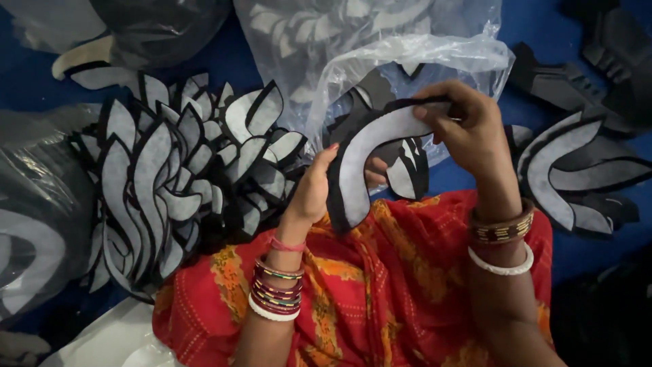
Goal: The person sits and assembles curved, leaf-shaped craft pieces by hand. They pick up a white piece and a black piece, align them, and press the edges together to join them. The person repeats this process with multiple pairs of pieces, handling them one at a time.
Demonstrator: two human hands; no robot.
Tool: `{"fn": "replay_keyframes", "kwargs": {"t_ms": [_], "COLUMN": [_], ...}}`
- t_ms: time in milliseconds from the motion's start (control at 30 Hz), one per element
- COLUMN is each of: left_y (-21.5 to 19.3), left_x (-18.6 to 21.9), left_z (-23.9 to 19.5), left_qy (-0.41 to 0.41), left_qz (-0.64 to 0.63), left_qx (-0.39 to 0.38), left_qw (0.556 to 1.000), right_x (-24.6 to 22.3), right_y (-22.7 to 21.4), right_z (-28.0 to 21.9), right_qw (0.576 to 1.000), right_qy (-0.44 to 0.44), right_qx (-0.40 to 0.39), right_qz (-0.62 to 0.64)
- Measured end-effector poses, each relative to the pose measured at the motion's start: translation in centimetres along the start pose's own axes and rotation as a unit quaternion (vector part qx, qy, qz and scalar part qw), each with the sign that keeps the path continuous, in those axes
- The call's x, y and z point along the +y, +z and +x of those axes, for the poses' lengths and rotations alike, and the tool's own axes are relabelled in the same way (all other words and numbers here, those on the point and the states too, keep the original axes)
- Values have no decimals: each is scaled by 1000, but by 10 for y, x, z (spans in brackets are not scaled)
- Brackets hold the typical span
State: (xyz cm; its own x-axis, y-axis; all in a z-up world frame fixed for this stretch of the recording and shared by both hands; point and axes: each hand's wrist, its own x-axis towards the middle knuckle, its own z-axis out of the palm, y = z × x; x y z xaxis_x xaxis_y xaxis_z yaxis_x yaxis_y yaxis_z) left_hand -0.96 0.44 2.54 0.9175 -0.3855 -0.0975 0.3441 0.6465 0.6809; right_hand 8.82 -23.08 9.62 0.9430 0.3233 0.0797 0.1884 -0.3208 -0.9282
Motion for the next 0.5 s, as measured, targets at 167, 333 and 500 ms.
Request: {"fn": "replay_keyframes", "kwargs": {"t_ms": [167,333,500], "left_y": [4,9,3], "left_x": [0,3,-1], "left_z": [3,3,3], "left_qy": [25,28,31], "left_qz": [6,4,4], "left_qx": [19,22,8], "left_qw": [999,999,999], "right_x": [4,-4,-3], "right_y": [4,8,9], "right_z": [0,-2,-3], "right_qw": [999,1000,999], "right_qy": [22,11,8], "right_qx": [26,19,18], "right_qz": [21,-11,-29]}}
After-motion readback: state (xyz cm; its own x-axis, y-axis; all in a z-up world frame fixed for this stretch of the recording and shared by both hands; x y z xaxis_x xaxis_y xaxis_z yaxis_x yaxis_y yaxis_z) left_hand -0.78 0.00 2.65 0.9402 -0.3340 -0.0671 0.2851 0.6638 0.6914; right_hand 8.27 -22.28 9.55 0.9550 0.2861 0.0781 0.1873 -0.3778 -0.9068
